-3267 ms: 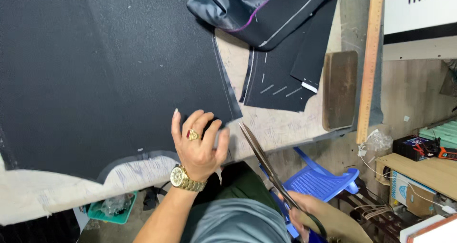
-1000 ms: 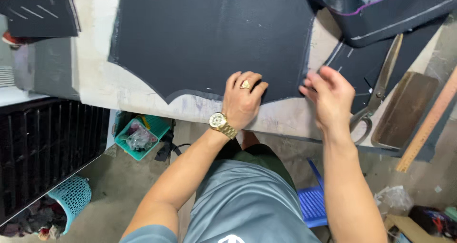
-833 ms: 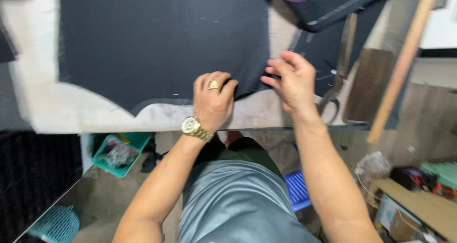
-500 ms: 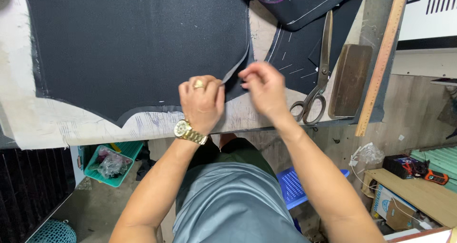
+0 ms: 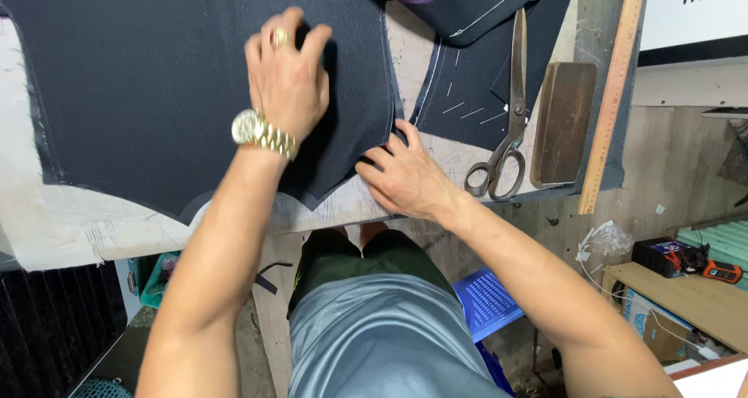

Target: The person uses large shears to cut along the marked edges of a dark suit jacket piece on a workshop table, occasionally using their hands to guide the fabric.

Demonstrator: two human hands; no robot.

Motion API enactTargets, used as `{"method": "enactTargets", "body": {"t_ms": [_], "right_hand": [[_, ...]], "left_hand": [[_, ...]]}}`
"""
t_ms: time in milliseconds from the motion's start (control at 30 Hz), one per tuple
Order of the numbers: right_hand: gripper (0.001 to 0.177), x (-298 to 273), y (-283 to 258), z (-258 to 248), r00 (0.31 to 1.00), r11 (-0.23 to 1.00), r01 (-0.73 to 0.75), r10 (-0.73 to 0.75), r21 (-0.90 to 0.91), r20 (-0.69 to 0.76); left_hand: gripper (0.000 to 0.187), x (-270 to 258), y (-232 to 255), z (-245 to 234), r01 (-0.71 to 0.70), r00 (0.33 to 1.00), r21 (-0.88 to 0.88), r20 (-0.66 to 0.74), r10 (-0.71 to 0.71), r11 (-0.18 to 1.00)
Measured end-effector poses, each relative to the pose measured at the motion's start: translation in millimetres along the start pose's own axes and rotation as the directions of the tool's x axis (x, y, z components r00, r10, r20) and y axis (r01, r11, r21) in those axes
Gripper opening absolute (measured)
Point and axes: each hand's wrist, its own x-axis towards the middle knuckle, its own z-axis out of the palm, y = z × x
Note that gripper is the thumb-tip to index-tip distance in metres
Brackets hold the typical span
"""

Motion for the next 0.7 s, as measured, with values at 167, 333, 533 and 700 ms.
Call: {"method": "enactTargets", "body": {"t_ms": [167,333,533,700], "right_hand": [[0.026,-2.0,-1.6,-1.1,1.000,1.000,-0.013,0.013,0.011,-0.006],[0.021,-8.1,-6.1,17.3,0.996,0.996,-0.055,0.060,0.074,-0.066],[0.019,-10.9,-7.0,25.7,0.985,0.987,-0.100,0.115,0.124,-0.129],[0.018,-12.3,-11.6,23.0,0.982,0.984,-0.107,0.128,0.143,-0.142]], "left_hand": [[0.048,54.6,-28.7,26.4,-0.116,0.993,0.186,0.037,0.111,0.976],[0.038,100.0,-56.3,50.0,-0.225,0.972,0.209,-0.012,0.233,0.952],[0.034,109.2,-50.7,63.4,-0.239,0.966,0.184,-0.052,0.252,0.954],[0.031,106.6,-51.4,66.2,-0.244,0.962,0.169,-0.079,0.260,0.955]]}}
